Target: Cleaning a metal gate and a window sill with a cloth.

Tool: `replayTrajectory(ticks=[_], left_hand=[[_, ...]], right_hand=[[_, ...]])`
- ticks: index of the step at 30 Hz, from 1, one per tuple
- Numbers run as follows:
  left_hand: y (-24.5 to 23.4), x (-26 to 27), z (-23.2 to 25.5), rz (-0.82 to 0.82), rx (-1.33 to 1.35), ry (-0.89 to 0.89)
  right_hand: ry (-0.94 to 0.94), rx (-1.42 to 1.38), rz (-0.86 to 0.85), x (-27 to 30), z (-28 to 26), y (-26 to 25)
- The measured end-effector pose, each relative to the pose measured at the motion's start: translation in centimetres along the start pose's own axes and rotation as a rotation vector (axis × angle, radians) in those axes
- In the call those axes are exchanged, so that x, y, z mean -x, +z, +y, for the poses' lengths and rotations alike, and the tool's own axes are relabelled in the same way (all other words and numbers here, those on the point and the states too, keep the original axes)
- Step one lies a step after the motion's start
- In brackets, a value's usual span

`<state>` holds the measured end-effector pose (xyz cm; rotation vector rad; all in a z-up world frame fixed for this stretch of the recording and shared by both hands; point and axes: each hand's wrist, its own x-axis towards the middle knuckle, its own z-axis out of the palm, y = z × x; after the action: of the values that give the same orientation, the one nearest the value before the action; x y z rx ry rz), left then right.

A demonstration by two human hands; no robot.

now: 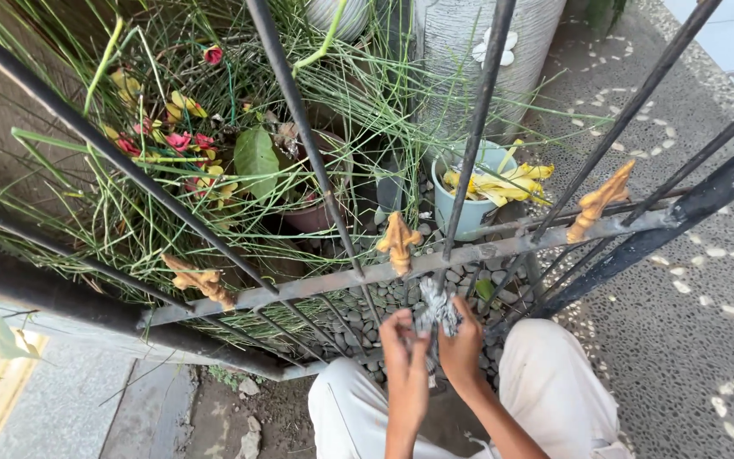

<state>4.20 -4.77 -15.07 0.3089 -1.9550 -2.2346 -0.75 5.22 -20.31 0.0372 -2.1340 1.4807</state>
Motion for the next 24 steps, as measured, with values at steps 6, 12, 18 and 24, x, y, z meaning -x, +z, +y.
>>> replayTrajectory(ticks=[6, 12, 18, 24], left_hand=[[1.6, 1.5, -3.1, -0.049, 0.272, -0.158], [1.8, 0.6, -0.2, 0.170, 0.619, -0.098], [2.6, 1.5, 3.9, -0.334, 0.440, 0.128], [3.6, 1.4, 5.4, 0.163, -0.275, 0.578]], right_hand=[[0.166, -0.310, 0.009, 3.0, -1.8, -2.8], [-0.354, 0.095, -0.207, 3.3, -6.9, -5.2], [-0.178, -0.164, -0.033, 3.7, 3.0, -4.5], [-0.041, -0.168, 0.224, -4.9, -4.5, -4.1]])
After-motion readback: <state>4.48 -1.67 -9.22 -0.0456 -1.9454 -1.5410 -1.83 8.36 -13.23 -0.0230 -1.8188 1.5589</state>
